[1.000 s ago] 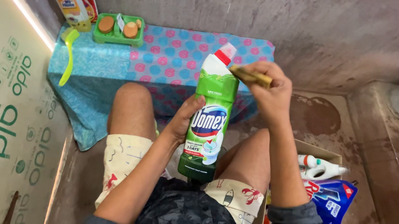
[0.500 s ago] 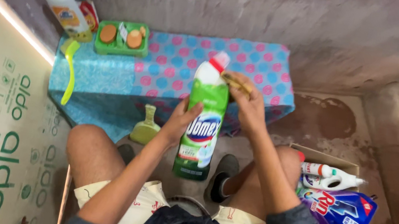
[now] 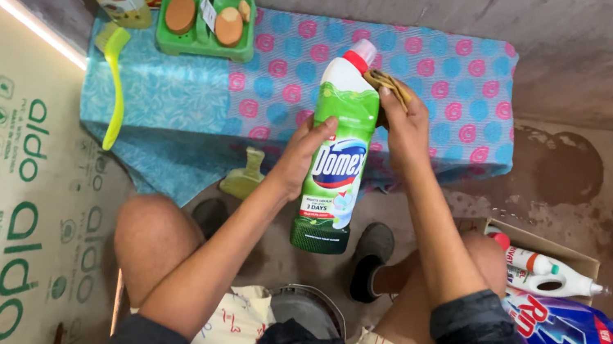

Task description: The person sits on the floor and wipes the exterior of several cleaning product containers using a yellow sponge. They clean a Domex bottle, a Rin Matic pouch, and a Metro bottle, then place each item on a nearby surface.

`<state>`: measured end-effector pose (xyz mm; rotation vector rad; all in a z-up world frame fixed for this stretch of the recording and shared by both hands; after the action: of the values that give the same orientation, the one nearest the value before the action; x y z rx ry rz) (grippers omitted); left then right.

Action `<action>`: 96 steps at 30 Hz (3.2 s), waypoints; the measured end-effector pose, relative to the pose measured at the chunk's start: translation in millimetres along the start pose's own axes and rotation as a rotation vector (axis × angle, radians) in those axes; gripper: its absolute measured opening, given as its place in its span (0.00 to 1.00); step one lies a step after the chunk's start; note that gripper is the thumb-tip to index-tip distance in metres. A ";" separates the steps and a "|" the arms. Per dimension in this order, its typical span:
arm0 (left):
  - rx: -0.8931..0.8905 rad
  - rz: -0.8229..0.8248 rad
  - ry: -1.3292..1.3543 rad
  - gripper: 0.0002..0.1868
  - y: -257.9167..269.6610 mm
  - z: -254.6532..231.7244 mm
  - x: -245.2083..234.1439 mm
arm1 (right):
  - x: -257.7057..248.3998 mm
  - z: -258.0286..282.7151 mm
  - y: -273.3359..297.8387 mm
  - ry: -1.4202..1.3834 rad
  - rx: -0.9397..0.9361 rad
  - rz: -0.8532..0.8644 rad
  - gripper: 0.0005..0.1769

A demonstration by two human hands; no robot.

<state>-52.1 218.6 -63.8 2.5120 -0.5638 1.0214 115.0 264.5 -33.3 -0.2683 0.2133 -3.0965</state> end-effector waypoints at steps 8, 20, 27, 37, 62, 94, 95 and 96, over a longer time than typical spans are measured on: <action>-0.013 -0.066 -0.064 0.22 -5.9 -8.3 11.8 | -9.2 23.9 6.6 0.224 -0.266 -0.022 0.15; 0.051 -0.089 0.003 0.22 -12.8 -33.1 10.6 | 43.6 78.3 67.4 0.945 -0.649 0.046 0.28; 0.167 -0.058 0.174 0.20 1.2 -41.6 -11.6 | 78.1 74.0 148.9 1.093 -0.625 0.269 0.34; 0.082 0.069 0.010 0.24 13.8 -30.0 3.9 | 65.1 79.6 56.2 0.462 -0.437 -0.171 0.25; -0.042 0.272 -0.208 0.32 11.5 -34.6 18.5 | 32.7 210.2 -19.3 0.659 0.138 0.667 0.28; -0.022 0.331 -0.055 0.31 14.1 -47.6 21.6 | 32.1 126.6 -10.5 0.265 -0.101 0.070 0.21; -0.009 0.338 -0.048 0.31 13.1 -49.8 22.7 | 32.3 119.8 -8.9 0.210 -0.148 0.034 0.21; 0.003 0.345 -0.038 0.30 13.5 -50.0 24.6 | 32.8 114.2 -6.7 0.201 -0.175 0.028 0.20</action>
<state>-71.1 225.4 -10.2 2.4937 -1.0342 1.0900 102.3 254.5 84.6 0.0446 0.4893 -3.0772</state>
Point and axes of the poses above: each hand's wrist, its own y-axis away from the middle knuckle, its own x-axis out of the palm, z = x × y, the point moved 4 cm from there along -y, towards the middle knuckle, and after that the axes turned 8 degrees about -x, right-handed, at the moved point
